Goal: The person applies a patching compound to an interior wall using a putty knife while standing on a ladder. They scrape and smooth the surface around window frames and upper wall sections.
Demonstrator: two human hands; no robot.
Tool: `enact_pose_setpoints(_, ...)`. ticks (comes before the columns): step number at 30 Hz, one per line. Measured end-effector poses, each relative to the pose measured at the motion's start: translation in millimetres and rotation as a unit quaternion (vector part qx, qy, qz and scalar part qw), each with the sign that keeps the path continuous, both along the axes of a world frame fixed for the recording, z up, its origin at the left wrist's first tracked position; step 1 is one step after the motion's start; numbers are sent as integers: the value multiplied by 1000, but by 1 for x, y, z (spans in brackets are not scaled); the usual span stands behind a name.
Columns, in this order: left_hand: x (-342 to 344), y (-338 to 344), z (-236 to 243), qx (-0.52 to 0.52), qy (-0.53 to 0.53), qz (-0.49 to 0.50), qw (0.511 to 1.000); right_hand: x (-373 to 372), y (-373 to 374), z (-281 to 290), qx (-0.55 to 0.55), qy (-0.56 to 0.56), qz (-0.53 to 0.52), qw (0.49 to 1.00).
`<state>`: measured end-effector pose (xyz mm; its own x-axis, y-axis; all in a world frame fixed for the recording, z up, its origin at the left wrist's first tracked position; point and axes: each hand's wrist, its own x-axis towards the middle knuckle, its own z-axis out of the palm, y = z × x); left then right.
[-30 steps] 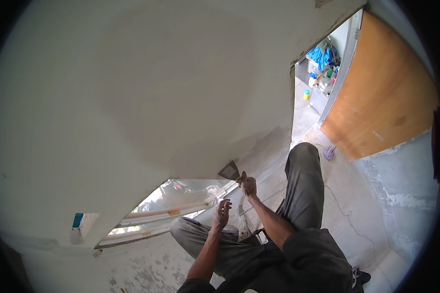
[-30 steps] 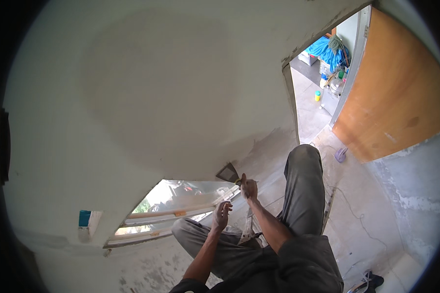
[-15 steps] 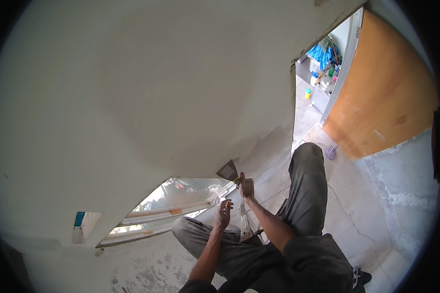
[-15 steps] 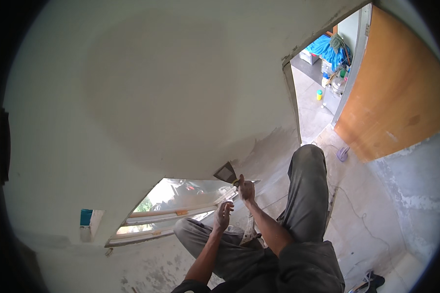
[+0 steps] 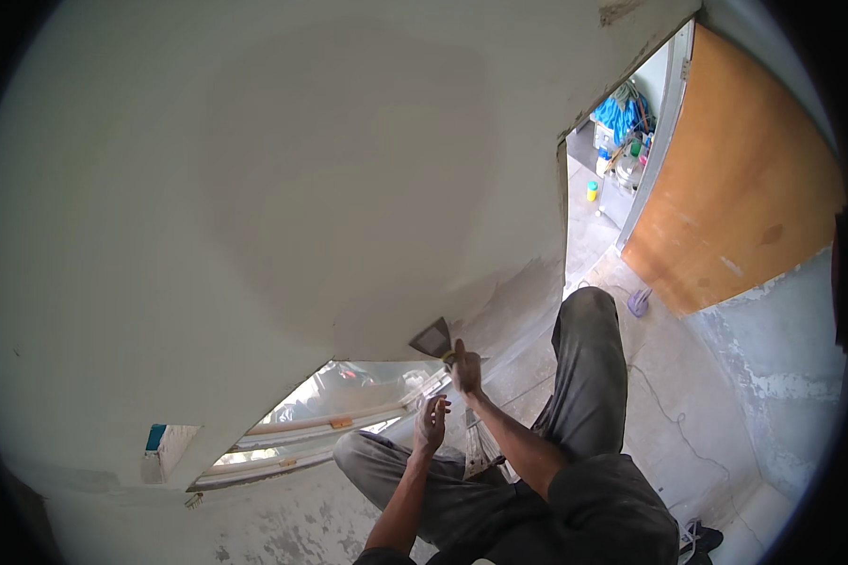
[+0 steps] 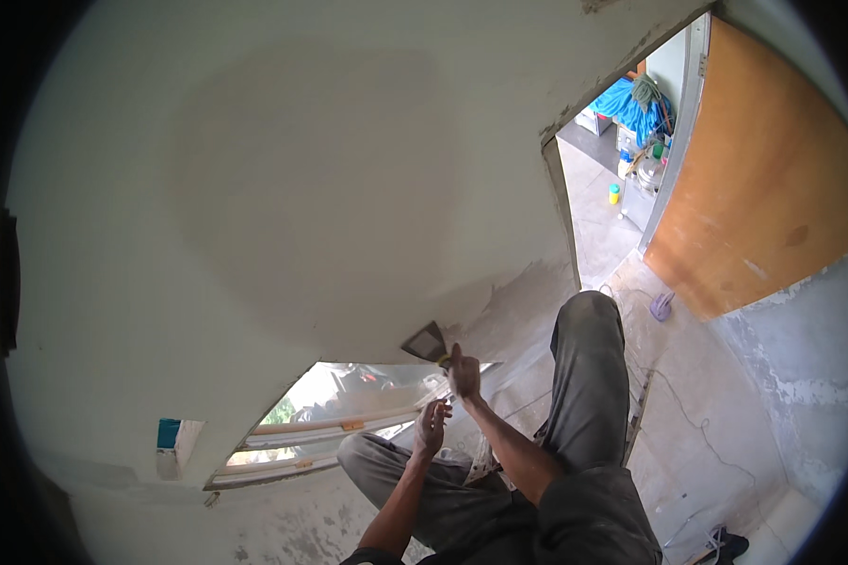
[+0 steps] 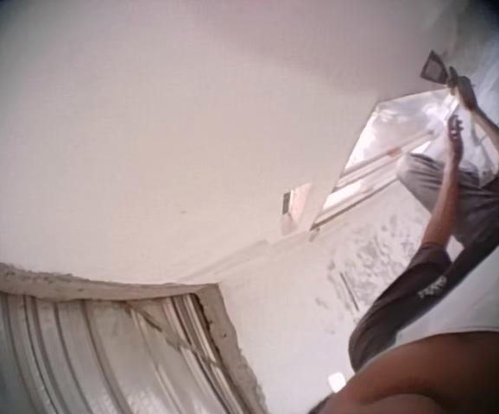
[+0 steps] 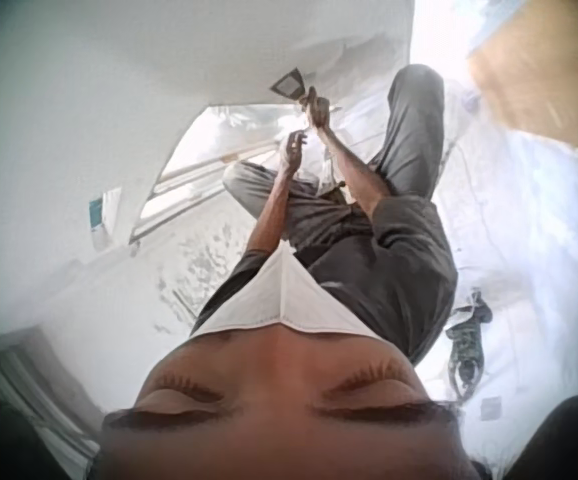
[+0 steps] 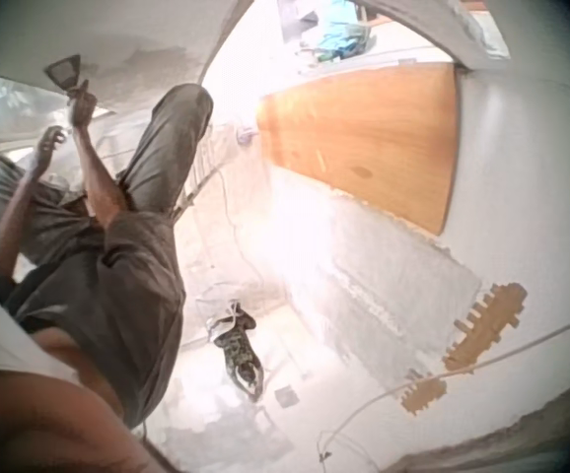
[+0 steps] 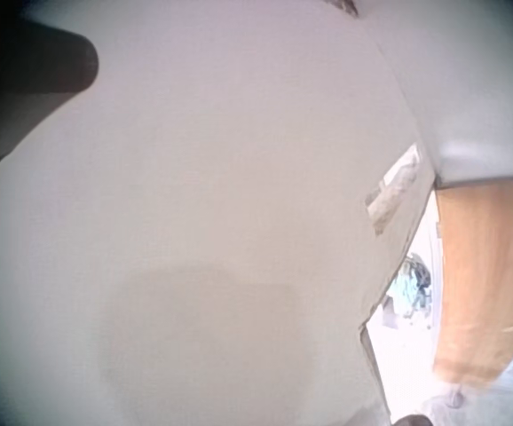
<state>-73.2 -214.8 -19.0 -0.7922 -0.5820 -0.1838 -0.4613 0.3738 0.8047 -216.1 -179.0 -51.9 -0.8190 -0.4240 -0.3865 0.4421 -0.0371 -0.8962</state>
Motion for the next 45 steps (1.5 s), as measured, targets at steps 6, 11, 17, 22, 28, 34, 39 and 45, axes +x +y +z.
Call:
enact_pose_setpoints(6,-6,5,2,19,-11,-13,1000,0,22,-38,92,27,16,995)
enact_pose_setpoints(11,3,10,2,32,-7,-2,999,-10,9,5,79,65,15,995)
enact_pose_setpoints(17,6,1,-9,7,-6,1,1000,6,27,-52,157,26,69,985)
enact_pose_setpoints(22,-4,7,-2,13,19,-1,1000,7,17,-26,74,5,12,997)
enact_pose_setpoints(28,-3,2,-4,25,30,3,999,-18,17,-40,121,79,14,989)
enact_pose_setpoints(34,3,5,0,12,14,0,1000,-25,10,2,71,100,27,992)
enact_pose_setpoints(39,-8,4,-3,20,33,12,999,-12,32,-35,132,66,9,989)
enact_pose_setpoints(45,8,0,-15,13,19,8,1000,-20,14,-11,86,101,36,991)
